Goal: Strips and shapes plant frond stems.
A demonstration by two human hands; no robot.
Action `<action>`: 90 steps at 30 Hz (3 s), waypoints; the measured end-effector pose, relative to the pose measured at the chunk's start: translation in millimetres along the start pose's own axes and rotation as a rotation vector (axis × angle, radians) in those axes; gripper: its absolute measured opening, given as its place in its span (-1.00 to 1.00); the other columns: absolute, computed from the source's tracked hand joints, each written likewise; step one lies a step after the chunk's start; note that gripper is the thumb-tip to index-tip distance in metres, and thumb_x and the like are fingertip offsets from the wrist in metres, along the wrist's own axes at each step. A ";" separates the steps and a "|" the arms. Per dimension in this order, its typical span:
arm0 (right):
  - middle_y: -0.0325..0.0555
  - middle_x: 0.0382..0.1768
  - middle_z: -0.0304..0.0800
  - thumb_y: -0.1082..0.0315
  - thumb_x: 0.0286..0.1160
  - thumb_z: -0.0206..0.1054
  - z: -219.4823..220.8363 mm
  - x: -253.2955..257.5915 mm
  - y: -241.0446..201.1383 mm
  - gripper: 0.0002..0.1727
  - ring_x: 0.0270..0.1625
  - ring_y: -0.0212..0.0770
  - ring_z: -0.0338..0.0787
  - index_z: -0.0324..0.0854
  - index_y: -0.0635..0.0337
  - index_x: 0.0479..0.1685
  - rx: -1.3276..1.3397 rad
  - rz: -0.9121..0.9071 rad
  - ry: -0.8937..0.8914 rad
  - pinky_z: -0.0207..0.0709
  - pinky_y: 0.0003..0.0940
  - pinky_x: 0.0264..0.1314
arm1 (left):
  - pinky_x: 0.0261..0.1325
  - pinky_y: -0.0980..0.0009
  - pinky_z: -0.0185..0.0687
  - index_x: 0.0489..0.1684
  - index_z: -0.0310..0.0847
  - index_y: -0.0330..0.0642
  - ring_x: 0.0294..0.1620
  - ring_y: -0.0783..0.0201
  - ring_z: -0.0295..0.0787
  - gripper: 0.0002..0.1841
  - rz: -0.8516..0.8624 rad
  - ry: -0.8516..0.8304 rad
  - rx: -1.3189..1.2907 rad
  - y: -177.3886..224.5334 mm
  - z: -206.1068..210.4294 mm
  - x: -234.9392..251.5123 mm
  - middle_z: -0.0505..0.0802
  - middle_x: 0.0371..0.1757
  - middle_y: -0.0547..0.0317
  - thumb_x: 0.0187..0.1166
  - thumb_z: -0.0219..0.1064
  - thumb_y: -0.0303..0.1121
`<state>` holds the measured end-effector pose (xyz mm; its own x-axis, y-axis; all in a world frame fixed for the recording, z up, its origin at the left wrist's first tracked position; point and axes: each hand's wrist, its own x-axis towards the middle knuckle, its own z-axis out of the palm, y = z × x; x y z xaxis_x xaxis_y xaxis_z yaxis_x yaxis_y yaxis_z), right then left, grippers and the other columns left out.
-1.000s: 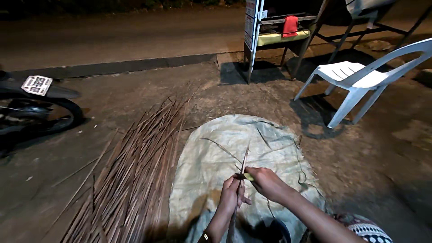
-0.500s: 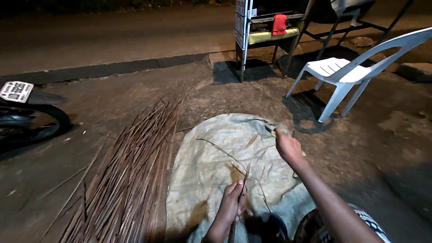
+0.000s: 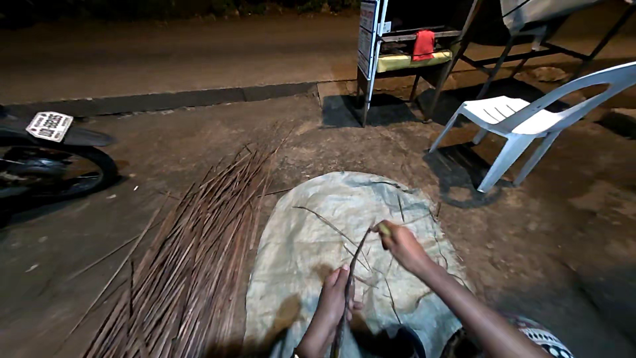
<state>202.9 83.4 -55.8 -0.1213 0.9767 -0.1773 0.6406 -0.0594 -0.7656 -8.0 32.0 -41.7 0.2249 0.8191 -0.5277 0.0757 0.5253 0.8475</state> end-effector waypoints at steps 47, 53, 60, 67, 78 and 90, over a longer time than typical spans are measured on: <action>0.27 0.17 0.79 0.41 0.77 -0.03 -6.2 18.9 2.3 -0.57 0.23 0.33 0.79 0.47 0.11 0.54 -0.536 0.242 -0.056 0.57 0.29 0.16 | -0.43 0.47 0.70 -0.44 0.34 -0.08 -0.79 0.47 0.36 -0.55 -0.069 -0.120 -0.128 -1.2 20.4 7.8 0.36 -0.76 0.43 0.96 -0.27 -0.22; 0.28 0.21 0.76 0.42 0.81 -0.10 -5.6 21.8 1.8 -0.55 0.16 0.36 0.81 0.45 0.12 0.58 -0.557 0.315 0.070 0.60 0.29 0.10 | -0.49 0.50 0.66 -0.46 0.34 -0.09 -0.81 0.48 0.35 -0.55 -0.068 -0.118 -0.112 0.3 20.2 3.1 0.36 -0.77 0.43 0.96 -0.26 -0.21; 0.31 0.22 0.77 0.38 0.79 -0.03 -32.5 23.8 22.5 -0.57 0.31 0.36 0.75 0.45 0.13 0.55 -0.451 0.507 0.142 0.56 0.32 0.21 | -0.49 0.51 0.65 -0.42 0.37 -0.11 -0.79 0.48 0.37 -0.56 -0.066 -0.178 -0.034 -6.3 23.7 -5.6 0.39 -0.75 0.41 0.95 -0.25 -0.22; 0.38 0.10 0.76 0.39 0.77 0.08 -55.0 23.5 57.5 -0.57 0.08 0.33 0.79 0.45 0.29 0.55 -0.031 0.381 0.319 0.56 0.30 0.17 | -0.59 0.56 0.56 -0.41 0.41 -0.15 -0.81 0.48 0.39 -0.55 -0.047 -0.162 0.018 -13.7 10.8 -17.1 0.44 -0.75 0.39 0.95 -0.25 -0.22; -0.43 -0.66 0.52 0.44 0.79 -0.02 6.5 6.7 0.3 -0.69 -0.71 -0.57 0.38 0.60 0.35 0.22 0.938 0.032 0.115 0.28 -0.65 -0.66 | -0.50 0.52 0.68 -0.14 0.53 -0.29 -0.66 0.42 0.69 -0.54 -0.042 -0.241 0.029 -3.7 13.6 -1.0 0.67 -0.67 0.31 0.95 -0.24 -0.19; 0.30 0.13 0.81 0.42 0.76 0.07 5.3 -4.9 -20.0 -0.58 0.12 0.40 0.81 0.49 0.17 0.54 -0.515 -0.037 -0.176 0.57 0.37 0.14 | -0.46 0.47 0.68 -0.44 0.36 -0.08 -0.81 0.47 0.33 -0.52 -0.075 -0.130 -0.180 -1.3 7.9 7.4 0.34 -0.78 0.44 0.96 -0.30 -0.17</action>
<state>186.7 78.7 -42.9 -0.2476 0.9243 -0.2904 0.9165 0.1262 -0.3796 1.3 35.5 -46.2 0.3494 0.7456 -0.5674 -0.0751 0.6259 0.7763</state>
